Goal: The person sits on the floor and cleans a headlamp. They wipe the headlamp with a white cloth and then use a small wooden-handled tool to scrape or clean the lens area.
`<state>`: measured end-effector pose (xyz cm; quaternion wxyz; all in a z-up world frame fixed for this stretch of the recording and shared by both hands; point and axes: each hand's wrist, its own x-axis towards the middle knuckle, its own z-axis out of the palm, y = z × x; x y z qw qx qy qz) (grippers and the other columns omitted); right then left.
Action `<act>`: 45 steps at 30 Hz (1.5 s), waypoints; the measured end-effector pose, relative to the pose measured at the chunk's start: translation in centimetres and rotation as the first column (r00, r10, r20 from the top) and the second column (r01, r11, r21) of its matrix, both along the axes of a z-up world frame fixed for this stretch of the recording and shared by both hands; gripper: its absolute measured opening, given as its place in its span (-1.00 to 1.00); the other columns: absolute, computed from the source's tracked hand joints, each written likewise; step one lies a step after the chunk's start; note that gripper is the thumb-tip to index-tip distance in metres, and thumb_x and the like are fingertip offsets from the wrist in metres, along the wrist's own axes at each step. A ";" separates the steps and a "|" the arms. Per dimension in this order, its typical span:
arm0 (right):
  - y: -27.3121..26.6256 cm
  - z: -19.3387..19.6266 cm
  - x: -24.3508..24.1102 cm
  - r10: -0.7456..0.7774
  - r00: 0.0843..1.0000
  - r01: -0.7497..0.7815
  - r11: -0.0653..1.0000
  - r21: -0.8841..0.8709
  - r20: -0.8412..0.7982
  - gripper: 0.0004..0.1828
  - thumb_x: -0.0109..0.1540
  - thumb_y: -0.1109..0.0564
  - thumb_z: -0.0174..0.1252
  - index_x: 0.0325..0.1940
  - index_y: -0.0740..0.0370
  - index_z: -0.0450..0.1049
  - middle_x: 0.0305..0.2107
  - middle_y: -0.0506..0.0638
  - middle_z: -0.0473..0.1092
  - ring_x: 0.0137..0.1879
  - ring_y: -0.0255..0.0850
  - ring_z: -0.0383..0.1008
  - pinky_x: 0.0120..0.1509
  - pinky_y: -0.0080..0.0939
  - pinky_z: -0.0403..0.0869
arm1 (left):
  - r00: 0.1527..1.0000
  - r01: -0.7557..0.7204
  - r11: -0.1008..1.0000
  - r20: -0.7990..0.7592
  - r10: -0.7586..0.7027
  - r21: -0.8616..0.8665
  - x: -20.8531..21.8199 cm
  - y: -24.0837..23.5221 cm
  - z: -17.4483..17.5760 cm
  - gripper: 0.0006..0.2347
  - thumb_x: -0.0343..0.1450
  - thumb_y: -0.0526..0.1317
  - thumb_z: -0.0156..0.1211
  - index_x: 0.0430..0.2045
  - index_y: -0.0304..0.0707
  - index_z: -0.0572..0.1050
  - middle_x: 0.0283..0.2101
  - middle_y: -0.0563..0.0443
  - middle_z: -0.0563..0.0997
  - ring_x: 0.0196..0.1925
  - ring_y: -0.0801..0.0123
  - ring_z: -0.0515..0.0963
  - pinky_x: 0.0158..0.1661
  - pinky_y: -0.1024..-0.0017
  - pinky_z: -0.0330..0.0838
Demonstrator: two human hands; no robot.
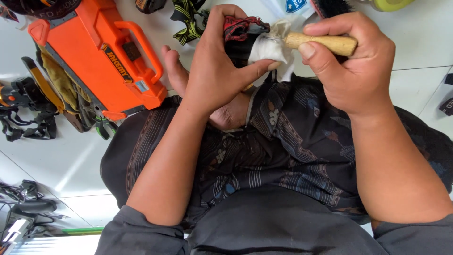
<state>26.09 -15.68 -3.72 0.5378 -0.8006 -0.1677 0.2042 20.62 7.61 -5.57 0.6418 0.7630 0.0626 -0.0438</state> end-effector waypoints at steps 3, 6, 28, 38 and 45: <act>0.2 0.0 -0.1 -0.008 0.999 0.009 1.000 -0.018 0.041 -0.81 0.52 0.31 0.26 0.15 0.51 0.44 -0.01 0.30 0.50 0.04 -0.07 0.52 0.19 -0.18 0.48 | 1.000 0.012 1.000 0.016 -0.012 -0.007 0.1 0.0 0.3 -0.49 0.36 -0.22 0.59 -0.06 -0.14 0.22 -0.03 0.04 0.53 0.05 0.34 0.61 0.07 0.43 0.44; 0.4 -0.1 -0.5 0.045 0.997 -0.042 0.997 -0.060 0.060 -0.81 0.51 0.28 0.26 0.16 0.46 0.47 0.04 0.26 0.51 0.12 -0.06 0.53 0.22 -0.18 0.46 | 1.000 0.010 1.000 0.019 -0.010 -0.006 -0.1 -0.2 -0.4 -0.49 0.34 -0.24 0.60 -0.07 -0.14 0.24 -0.05 0.05 0.53 0.03 0.36 0.61 0.06 0.45 0.46; 0.5 0.2 0.1 0.116 0.990 -0.113 0.993 -0.037 0.080 -0.82 0.52 0.30 0.24 0.16 0.48 0.46 0.06 0.34 0.52 0.19 0.04 0.58 0.28 -0.11 0.52 | 1.000 0.011 1.000 0.021 -0.011 0.004 0.0 0.1 -0.3 -0.49 0.36 -0.20 0.58 -0.06 -0.16 0.22 -0.03 -0.01 0.55 0.05 0.32 0.62 0.09 0.41 0.46; 0.5 0.3 0.0 0.080 0.996 -0.079 0.996 -0.032 0.042 -0.83 0.52 0.30 0.23 0.15 0.47 0.46 0.06 0.31 0.51 0.17 0.00 0.56 0.27 -0.15 0.50 | 1.000 0.011 1.000 0.005 -0.011 0.024 -0.2 0.0 -0.4 -0.49 0.36 -0.17 0.58 -0.05 -0.13 0.23 -0.06 0.06 0.53 -0.02 0.38 0.59 0.02 0.44 0.43; 0.4 0.5 0.4 0.099 0.991 -0.094 0.994 -0.056 0.085 -0.83 0.54 0.30 0.23 0.16 0.49 0.46 0.06 0.32 0.50 0.20 0.04 0.55 0.31 -0.10 0.49 | 1.000 0.004 0.999 0.007 -0.004 0.038 0.0 0.3 -0.3 -0.47 0.36 -0.16 0.60 -0.04 -0.13 0.22 -0.06 0.04 0.55 0.00 0.37 0.61 0.03 0.44 0.45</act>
